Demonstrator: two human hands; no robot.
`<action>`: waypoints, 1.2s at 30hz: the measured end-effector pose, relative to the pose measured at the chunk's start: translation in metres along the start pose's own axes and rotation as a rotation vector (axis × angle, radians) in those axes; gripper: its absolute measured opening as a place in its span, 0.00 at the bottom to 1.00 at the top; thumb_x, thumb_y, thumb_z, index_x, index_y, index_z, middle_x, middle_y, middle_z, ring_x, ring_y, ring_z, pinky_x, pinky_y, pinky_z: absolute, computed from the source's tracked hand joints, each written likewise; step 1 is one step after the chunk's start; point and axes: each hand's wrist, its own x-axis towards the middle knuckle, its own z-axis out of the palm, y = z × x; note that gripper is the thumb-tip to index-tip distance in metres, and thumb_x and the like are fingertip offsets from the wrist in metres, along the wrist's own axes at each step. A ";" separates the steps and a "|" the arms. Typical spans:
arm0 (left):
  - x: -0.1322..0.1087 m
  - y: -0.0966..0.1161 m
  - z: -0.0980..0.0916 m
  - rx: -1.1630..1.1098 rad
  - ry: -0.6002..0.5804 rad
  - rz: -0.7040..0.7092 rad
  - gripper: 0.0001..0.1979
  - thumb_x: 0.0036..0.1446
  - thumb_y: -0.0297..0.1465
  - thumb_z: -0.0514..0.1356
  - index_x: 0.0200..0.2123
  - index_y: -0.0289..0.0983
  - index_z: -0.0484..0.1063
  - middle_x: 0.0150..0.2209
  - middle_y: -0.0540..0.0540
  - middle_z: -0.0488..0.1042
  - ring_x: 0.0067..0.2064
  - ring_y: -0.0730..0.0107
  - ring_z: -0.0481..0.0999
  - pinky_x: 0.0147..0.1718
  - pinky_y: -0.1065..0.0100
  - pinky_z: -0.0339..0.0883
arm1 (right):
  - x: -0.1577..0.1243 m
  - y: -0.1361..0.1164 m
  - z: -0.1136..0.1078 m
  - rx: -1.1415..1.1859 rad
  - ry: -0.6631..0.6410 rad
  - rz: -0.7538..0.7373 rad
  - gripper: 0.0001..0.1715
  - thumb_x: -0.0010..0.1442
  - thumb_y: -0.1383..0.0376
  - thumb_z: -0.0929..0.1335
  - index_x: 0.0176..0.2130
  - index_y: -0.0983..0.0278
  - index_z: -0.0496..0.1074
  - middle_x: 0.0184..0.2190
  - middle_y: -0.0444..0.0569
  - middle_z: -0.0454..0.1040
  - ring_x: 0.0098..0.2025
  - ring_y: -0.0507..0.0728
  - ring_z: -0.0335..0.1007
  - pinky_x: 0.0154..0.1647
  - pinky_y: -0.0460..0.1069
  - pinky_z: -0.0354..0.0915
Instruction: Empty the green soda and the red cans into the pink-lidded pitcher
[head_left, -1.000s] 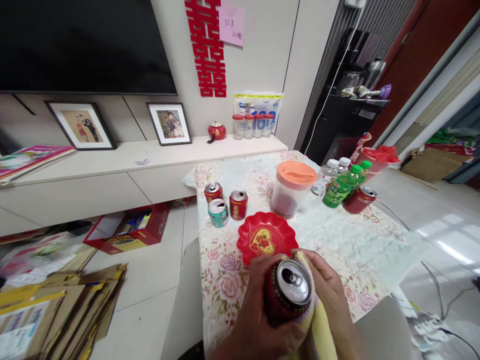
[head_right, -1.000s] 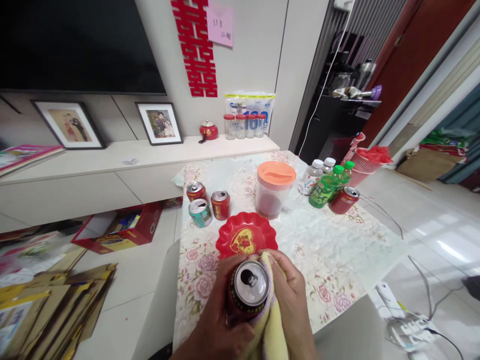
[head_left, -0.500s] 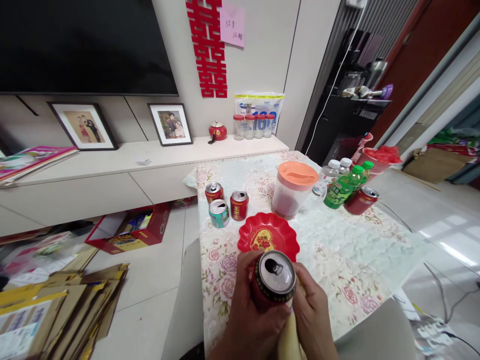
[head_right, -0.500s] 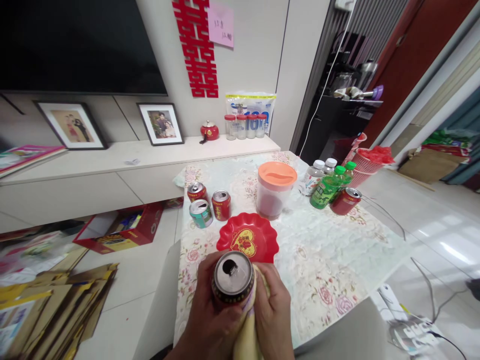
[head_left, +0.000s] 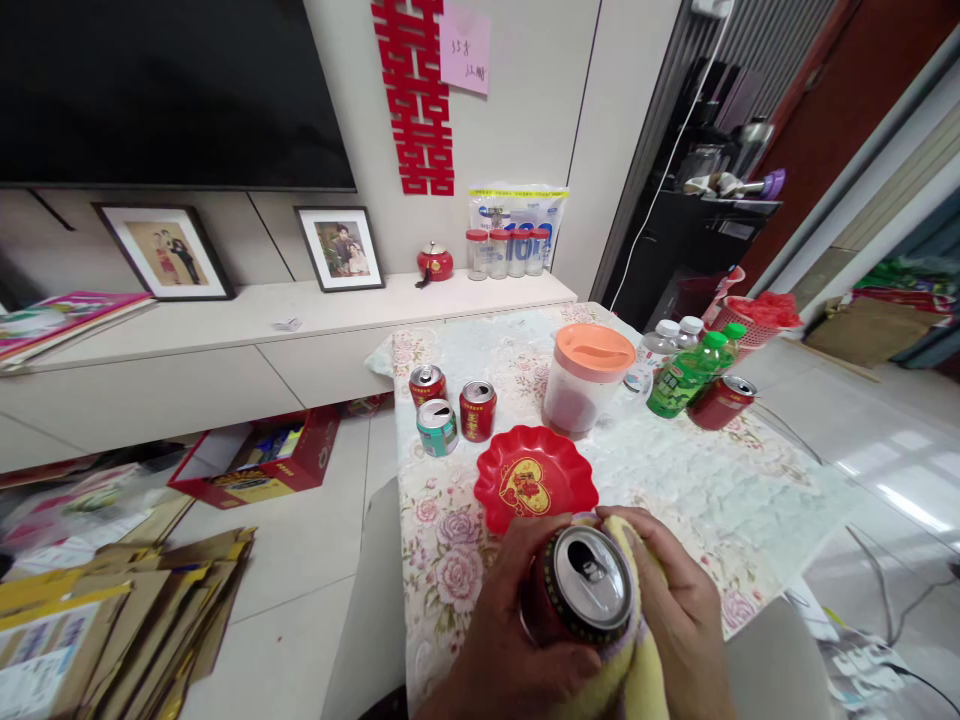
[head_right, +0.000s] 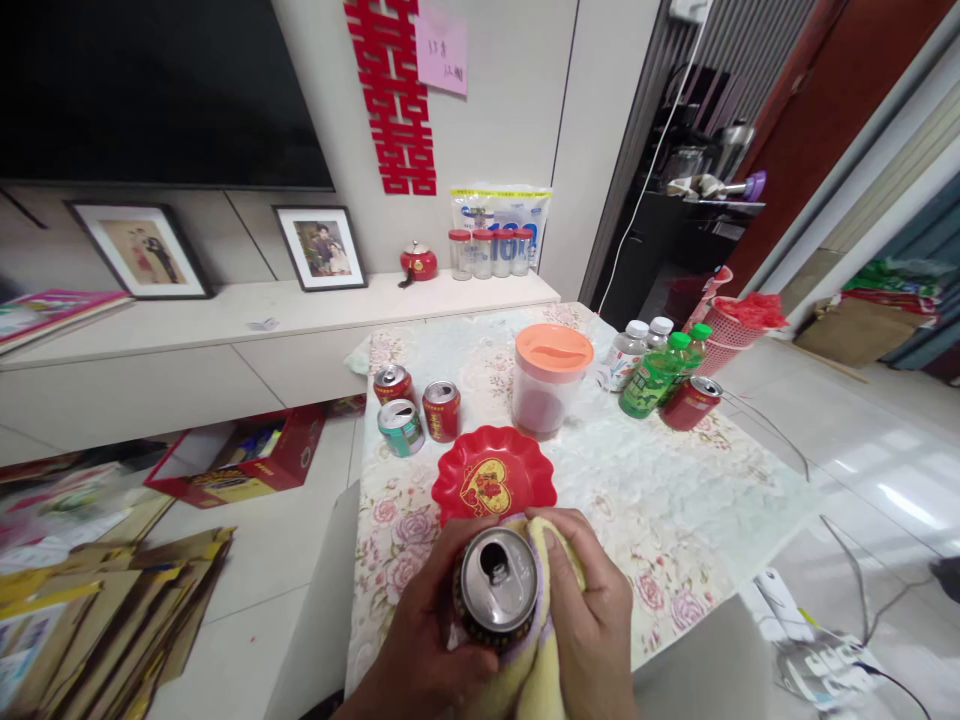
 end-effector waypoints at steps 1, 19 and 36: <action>0.000 -0.001 -0.001 0.024 -0.014 0.010 0.43 0.34 0.52 0.84 0.56 0.51 0.83 0.53 0.43 0.82 0.55 0.40 0.81 0.61 0.47 0.76 | 0.003 0.002 0.001 0.017 -0.025 0.024 0.24 0.65 0.44 0.74 0.39 0.62 0.85 0.35 0.52 0.82 0.35 0.58 0.77 0.35 0.50 0.74; -0.017 -0.013 -0.019 0.250 0.148 0.012 0.33 0.70 0.49 0.62 0.72 0.42 0.66 0.73 0.35 0.68 0.75 0.39 0.65 0.76 0.41 0.58 | -0.011 0.024 0.021 -0.085 0.083 -0.179 0.10 0.67 0.57 0.73 0.42 0.54 0.86 0.39 0.46 0.85 0.40 0.52 0.82 0.42 0.42 0.76; -0.007 0.006 0.014 0.039 0.001 0.122 0.34 0.48 0.27 0.74 0.61 0.44 0.76 0.56 0.40 0.83 0.55 0.47 0.85 0.58 0.51 0.80 | -0.004 -0.001 0.004 -0.063 0.053 -0.205 0.14 0.70 0.54 0.73 0.41 0.59 0.86 0.41 0.52 0.84 0.42 0.58 0.80 0.42 0.50 0.76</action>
